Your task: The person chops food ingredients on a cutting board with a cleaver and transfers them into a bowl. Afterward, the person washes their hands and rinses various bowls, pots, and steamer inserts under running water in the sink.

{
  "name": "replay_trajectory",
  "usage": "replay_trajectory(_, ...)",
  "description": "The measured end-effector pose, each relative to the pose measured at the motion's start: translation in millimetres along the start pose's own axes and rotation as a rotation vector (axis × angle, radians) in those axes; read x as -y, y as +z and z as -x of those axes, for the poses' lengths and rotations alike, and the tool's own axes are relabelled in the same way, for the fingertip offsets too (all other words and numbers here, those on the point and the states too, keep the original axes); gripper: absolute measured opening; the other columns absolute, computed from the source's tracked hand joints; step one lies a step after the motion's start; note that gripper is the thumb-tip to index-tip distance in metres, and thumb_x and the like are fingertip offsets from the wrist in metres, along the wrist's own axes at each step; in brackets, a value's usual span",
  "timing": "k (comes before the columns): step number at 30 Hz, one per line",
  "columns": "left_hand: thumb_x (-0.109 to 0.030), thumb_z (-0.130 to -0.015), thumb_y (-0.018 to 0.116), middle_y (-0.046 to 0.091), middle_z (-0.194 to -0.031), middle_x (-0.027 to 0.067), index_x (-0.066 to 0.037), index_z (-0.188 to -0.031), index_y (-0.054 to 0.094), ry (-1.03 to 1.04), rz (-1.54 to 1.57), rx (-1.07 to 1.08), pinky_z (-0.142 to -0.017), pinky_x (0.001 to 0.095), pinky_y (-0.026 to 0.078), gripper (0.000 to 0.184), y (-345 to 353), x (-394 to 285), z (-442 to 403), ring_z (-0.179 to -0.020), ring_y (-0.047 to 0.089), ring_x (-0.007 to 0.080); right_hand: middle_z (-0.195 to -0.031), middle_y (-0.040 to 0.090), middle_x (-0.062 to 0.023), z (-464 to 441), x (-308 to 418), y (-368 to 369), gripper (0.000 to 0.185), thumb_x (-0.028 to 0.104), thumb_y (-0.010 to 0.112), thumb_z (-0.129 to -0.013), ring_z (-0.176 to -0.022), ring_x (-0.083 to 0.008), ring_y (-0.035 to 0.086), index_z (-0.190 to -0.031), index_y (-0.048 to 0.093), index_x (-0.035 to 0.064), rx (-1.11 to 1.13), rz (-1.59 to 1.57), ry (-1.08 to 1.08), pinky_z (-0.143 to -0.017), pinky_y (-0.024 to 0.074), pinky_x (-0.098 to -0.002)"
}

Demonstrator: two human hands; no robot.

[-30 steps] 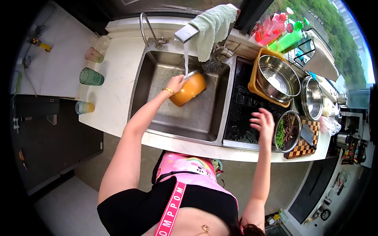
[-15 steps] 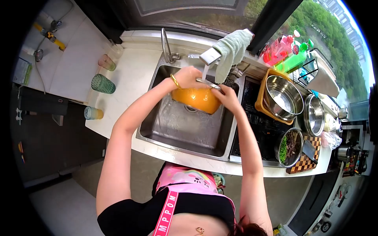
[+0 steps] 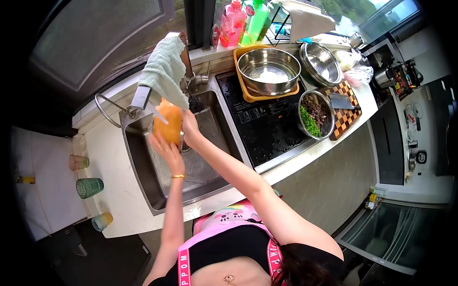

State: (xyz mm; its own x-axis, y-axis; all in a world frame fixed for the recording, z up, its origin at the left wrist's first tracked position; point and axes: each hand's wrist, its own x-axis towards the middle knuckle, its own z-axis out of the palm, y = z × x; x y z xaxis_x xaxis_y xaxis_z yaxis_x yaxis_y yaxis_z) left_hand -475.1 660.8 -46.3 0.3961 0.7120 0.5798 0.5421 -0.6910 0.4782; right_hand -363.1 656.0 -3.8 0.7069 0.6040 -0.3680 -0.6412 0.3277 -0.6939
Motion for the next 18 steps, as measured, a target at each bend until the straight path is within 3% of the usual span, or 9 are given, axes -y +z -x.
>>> replay_trajectory(1,-0.029,-0.095,0.041,0.044,-0.136,0.0134,-0.006,-0.137,0.036,-0.002,-0.004,0.004,-0.106,0.0392,0.029,0.049,9.6,12.0,22.9,-0.13,0.036,0.0302,-0.11,0.059,-0.0039,8.3,-1.3,-5.7,0.03,0.025,0.045,-0.097,-0.098,-0.0124,0.054,-0.116,0.055,0.0044,-0.044,0.013,0.004,-0.087,0.0414,-0.028)
replay_trajectory(3,-0.043,-0.097,0.034,0.04,-0.139,0.0126,-0.006,-0.139,0.032,-0.989,1.306,0.069,-0.106,0.0396,0.03,0.056,27.6,42.2,55.8,-0.128,0.038,0.0268,-0.106,0.06,-0.0033,31.7,2.7,-17.6,0.036,0.033,0.045,-0.097,-0.095,-0.0118,0.055,-0.112,0.056,0.0028,-0.052,-0.02,-0.016,-0.081,0.0445,-0.0271)
replay_trajectory(6,-0.053,-0.094,0.033,0.045,-0.134,0.0104,-0.007,-0.134,0.039,-1.29,1.722,0.398,-0.1,0.041,0.038,0.061,34.4,88.4,29.6,-0.121,0.046,0.0269,-0.071,0.054,0.0061,58.0,12.1,-53.6,0.037,0.041,0.05,-0.095,-0.062,-0.0034,0.046,-0.082,0.061,0.0082,0.012,0.282,0.019,-0.053,0.0372,-0.0216)
replay_trajectory(7,-0.052,-0.094,0.034,0.053,-0.124,0.0084,-0.007,-0.127,0.047,-1.38,1.529,0.49,-0.096,0.0408,0.042,0.058,19.3,71.3,-8.5,-0.116,0.05,0.0247,-0.064,0.047,0.0087,68.3,26.3,-60.0,0.038,0.04,0.051,-0.094,-0.056,-0.0025,0.039,-0.073,0.058,0.0091,0.057,0.438,-0.039,-0.049,0.0301,-0.0218)
replay_trajectory(9,-0.043,-0.095,0.038,0.055,-0.126,0.0037,-0.009,-0.129,0.048,-1.313,1.479,0.614,-0.1,0.036,0.039,0.049,58.9,118.4,-32.7,-0.119,0.05,0.0188,-0.068,0.05,0.009,71.2,45.2,-69.6,0.035,0.028,0.052,-0.096,-0.062,-0.0011,0.041,-0.073,0.058,0.003,0.198,0.594,-0.108,-0.051,0.0325,-0.0217)
replay_trajectory(10,-0.048,-0.091,0.042,0.062,-0.101,-0.0025,-0.016,-0.115,0.06,-1.242,1.433,0.679,-0.079,0.0335,0.045,0.044,20.2,65.9,-78.9,-0.091,0.056,0.0105,-0.068,0.051,0.0091,78.7,57.3,-52.3,0.032,0.024,0.053,-0.096,-0.063,-0.0001,0.041,-0.074,0.059,0.0008,0.233,0.529,-0.107,-0.051,0.0329,-0.0211)
replay_trajectory(13,-0.039,-0.092,0.043,0.064,-0.108,0.0004,-0.013,-0.115,0.061,-0.923,1.179,0.695,-0.078,0.0373,0.043,0.039,14.4,59.3,-118.6,-0.092,0.057,0.0165,-0.068,0.055,0.0077,65.3,67.6,-43.1,0.031,0.024,0.053,-0.095,-0.063,0.001,0.044,-0.078,0.063,0.0005,0.354,0.709,-0.06,-0.052,0.0341,-0.0177)
replay_trajectory(14,-0.034,-0.092,0.043,0.064,-0.107,0.0044,-0.01,-0.113,0.061,-0.405,0.962,0.686,-0.077,0.0379,0.043,0.037,13.1,53.3,-128.6,-0.09,0.058,0.0193,-0.066,0.053,0.0075,56.2,59.2,-39.4,0.031,0.024,0.054,-0.095,-0.062,0.0001,0.043,-0.079,0.063,-0.0011,0.361,0.772,-0.12,-0.05,0.0345,-0.02)
replay_trajectory(18,-0.017,-0.083,0.052,0.059,-0.118,0.0154,-0.001,-0.113,0.058,0.169,0.022,0.524,-0.096,0.0403,0.037,0.034,18.0,-3.1,-98.5,-0.111,0.054,0.0281,-0.062,0.054,0.0012,16.3,4.3,-37.5,0.04,0.032,0.055,-0.092,-0.064,-0.0043,0.043,-0.078,0.06,-0.005,0.237,0.746,-0.127,-0.054,0.0392,-0.0274)
